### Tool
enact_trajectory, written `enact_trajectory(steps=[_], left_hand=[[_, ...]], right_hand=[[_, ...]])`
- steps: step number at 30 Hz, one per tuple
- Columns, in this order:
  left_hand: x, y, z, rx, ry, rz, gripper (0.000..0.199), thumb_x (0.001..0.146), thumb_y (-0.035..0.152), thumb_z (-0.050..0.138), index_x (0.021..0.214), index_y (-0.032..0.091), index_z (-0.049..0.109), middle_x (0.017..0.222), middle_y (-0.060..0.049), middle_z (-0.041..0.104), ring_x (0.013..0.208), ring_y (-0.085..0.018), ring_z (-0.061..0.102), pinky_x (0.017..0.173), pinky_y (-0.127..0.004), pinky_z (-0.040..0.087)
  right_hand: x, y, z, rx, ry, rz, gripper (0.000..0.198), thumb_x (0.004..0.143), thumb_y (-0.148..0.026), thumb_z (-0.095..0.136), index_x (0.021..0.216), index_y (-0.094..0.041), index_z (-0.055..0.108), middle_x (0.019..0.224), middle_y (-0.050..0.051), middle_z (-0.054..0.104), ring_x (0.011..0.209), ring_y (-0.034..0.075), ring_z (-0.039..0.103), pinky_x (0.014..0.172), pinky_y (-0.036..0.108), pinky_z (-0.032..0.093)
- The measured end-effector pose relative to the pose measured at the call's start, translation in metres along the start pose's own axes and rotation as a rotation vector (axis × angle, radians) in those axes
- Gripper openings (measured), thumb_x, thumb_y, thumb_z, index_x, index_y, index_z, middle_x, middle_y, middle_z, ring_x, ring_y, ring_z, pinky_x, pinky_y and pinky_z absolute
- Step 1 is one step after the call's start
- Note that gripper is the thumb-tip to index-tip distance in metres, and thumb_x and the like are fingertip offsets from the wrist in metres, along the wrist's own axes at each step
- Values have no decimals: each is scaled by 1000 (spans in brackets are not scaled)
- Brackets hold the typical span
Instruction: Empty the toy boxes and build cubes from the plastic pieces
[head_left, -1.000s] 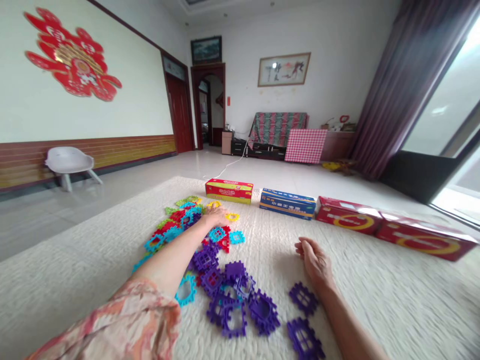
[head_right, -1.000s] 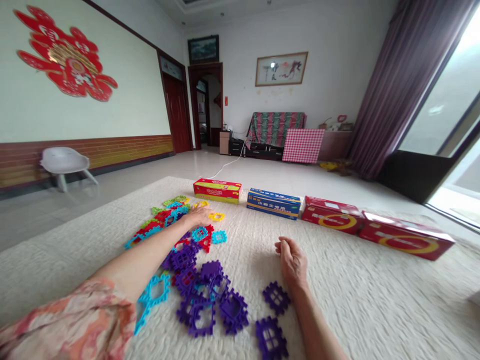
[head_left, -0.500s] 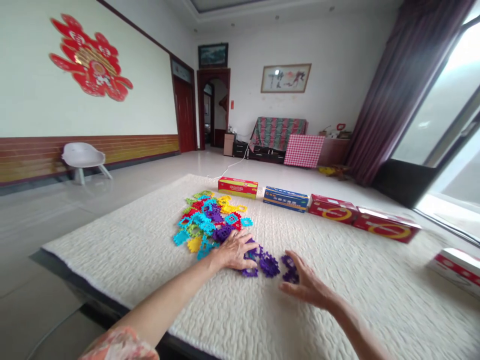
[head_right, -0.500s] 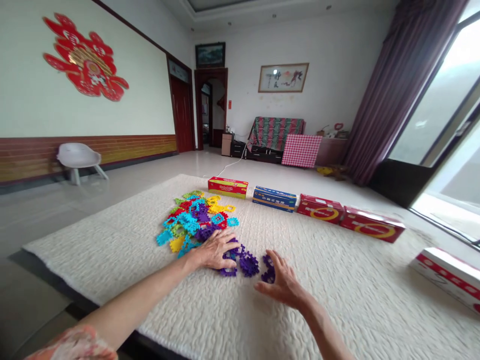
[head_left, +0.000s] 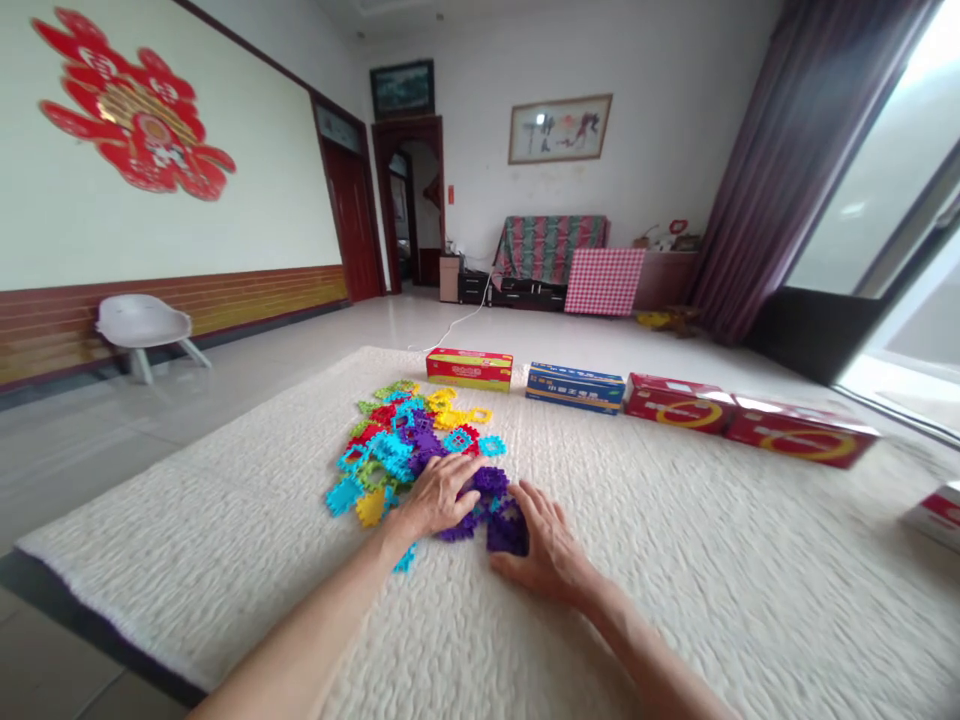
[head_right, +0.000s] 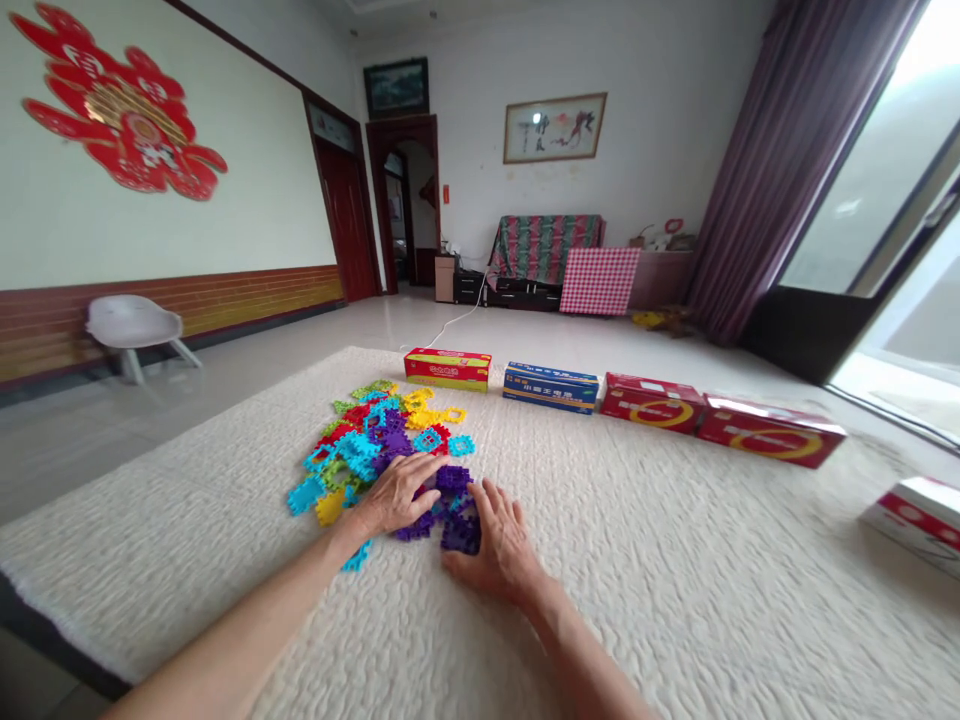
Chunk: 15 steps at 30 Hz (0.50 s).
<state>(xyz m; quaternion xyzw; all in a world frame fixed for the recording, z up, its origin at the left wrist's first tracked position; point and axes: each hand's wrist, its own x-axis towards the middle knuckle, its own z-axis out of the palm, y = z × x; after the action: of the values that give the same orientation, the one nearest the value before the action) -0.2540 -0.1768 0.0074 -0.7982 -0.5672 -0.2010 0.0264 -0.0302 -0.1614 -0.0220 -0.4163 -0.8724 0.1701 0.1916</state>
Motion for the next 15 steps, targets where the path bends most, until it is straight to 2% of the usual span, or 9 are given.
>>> enact_trajectory(steps=[6,11,15], left_hand=[[23,-29,-3,58,-90,-12,64,83,34,57,144,25,39,145,-6,49,134,-25,43,112,-44,32],[23,-52,-4,130,-146,-41,56,86,38,53,141,26,45,143,-5,52,134,-26,43,113,-45,32],[20,-64,-8,162,-154,-49,52,87,39,52,138,27,49,141,-6,53,135,-25,42,112,-45,34]], right_hand=[[23,7,-1,72,-70,-21,103,65,-48,72,151,-21,22,157,20,20,144,40,18,112,62,18],[44,-1,-7,67,-88,-67,106,59,-50,76,148,-18,30,153,21,28,140,39,25,113,58,20],[60,-13,-1,61,-82,-67,106,56,-51,78,146,-18,33,152,20,30,140,39,26,113,57,20]])
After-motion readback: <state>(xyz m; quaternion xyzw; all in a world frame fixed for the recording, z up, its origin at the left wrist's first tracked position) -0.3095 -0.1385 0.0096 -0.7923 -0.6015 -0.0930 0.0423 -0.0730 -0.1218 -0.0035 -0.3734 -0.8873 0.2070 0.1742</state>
